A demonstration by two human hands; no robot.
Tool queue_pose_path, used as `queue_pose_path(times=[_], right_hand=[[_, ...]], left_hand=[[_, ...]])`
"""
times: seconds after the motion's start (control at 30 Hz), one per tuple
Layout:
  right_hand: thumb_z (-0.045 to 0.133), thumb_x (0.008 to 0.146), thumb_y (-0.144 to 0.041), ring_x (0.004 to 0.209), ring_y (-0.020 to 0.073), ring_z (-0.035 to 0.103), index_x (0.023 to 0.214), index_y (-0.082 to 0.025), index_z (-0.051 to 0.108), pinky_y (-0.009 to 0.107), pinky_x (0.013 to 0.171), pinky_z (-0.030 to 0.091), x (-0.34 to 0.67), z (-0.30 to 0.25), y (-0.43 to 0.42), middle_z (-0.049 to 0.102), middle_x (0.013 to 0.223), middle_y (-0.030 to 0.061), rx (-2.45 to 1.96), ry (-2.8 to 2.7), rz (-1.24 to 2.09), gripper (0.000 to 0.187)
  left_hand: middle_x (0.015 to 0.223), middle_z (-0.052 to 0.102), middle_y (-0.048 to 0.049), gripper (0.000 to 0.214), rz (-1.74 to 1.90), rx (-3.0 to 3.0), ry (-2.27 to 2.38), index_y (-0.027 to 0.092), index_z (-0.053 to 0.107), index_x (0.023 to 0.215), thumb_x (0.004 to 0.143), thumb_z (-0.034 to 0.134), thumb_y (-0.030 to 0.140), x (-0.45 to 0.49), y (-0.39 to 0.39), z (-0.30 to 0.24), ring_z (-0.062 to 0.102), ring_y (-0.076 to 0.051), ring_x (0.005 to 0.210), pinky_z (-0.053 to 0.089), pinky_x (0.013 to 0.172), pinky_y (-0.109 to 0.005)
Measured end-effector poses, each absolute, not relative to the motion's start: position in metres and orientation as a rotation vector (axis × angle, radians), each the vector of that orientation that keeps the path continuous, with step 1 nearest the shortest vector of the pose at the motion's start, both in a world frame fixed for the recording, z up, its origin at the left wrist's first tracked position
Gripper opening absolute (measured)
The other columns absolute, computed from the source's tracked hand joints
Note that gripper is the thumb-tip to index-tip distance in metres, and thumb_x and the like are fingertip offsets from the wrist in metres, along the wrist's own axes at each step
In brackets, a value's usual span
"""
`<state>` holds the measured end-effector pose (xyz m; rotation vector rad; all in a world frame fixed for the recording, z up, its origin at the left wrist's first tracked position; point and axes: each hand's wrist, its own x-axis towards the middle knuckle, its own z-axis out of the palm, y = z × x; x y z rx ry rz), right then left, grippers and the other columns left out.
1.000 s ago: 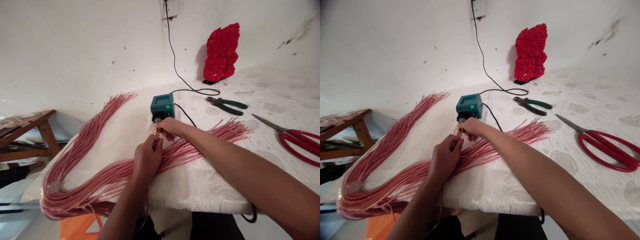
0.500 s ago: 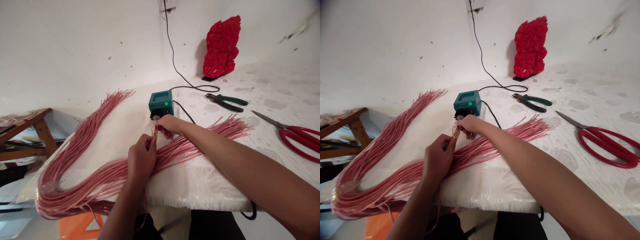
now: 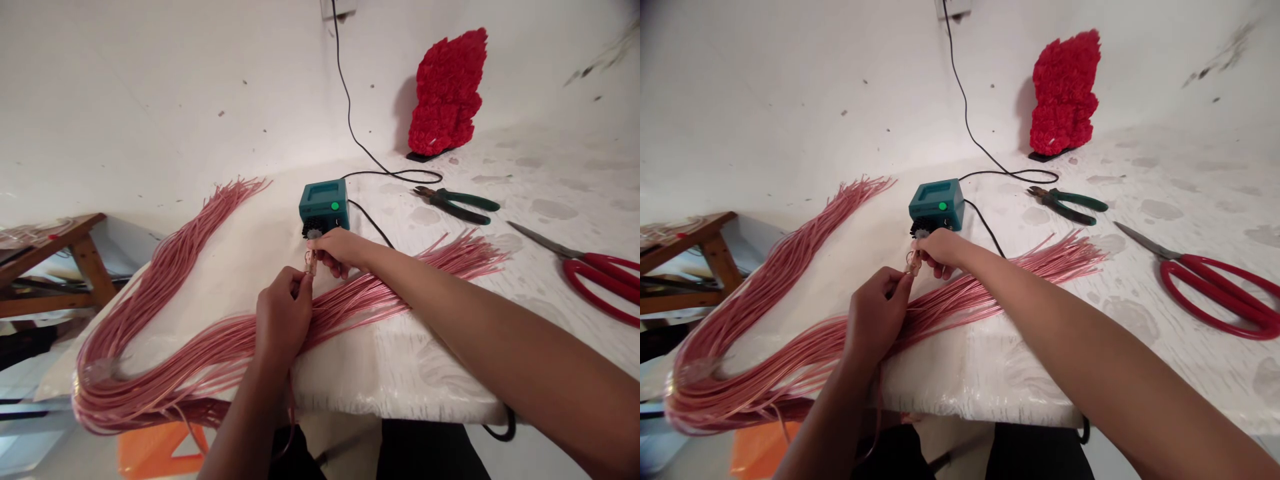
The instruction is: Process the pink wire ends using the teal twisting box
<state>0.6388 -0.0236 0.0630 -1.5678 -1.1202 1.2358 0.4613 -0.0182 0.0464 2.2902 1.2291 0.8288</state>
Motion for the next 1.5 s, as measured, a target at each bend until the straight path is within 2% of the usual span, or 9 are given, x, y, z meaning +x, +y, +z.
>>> queue_pose_path(times=[0.43, 0.77, 1.5], right_hand=[[0.048, 0.102, -0.034, 0.033, 0.0118, 0.051, 0.068, -0.017, 0.054, 0.024, 0.031, 0.041, 0.6383, 0.0648, -0.0240, 0.047, 0.049, -0.0042, -1.588, -1.111, 1.245, 0.038], [0.044, 0.103, -0.040, 0.032, 0.0150, 0.053, 0.073, -0.017, 0.052, 0.026, 0.029, 0.042, 0.6362, 0.0679, -0.0258, 0.049, 0.047, -0.0032, -1.646, -1.124, 1.240, 0.039], [0.043, 0.103, -0.042, 0.033, 0.0149, 0.054, 0.071, -0.017, 0.053, 0.026, 0.031, 0.042, 0.6361, 0.0653, -0.0272, 0.048, 0.048, -0.0028, -1.607, -1.160, 1.241, 0.042]], left_hand=[[0.059, 0.061, 0.0038, 0.019, 0.827, 2.273, 1.229, 0.021, 0.065, 0.078, 0.091, 0.059, 0.034, 0.4619, -0.0197, 0.0454, 0.052, -0.014, 0.057, 0.035, 0.058, -0.025], [0.063, 0.065, 0.0028, 0.018, 0.826, 2.260, 1.231, 0.021, 0.067, 0.080, 0.091, 0.059, 0.032, 0.4623, -0.0200, 0.0468, 0.056, -0.015, 0.061, 0.037, 0.060, -0.026], [0.058, 0.056, 0.0042, 0.019, 0.856, 2.287, 1.195, 0.020, 0.064, 0.076, 0.091, 0.057, 0.031, 0.4602, -0.0230, 0.0471, 0.050, -0.014, 0.057, 0.035, 0.058, -0.025]])
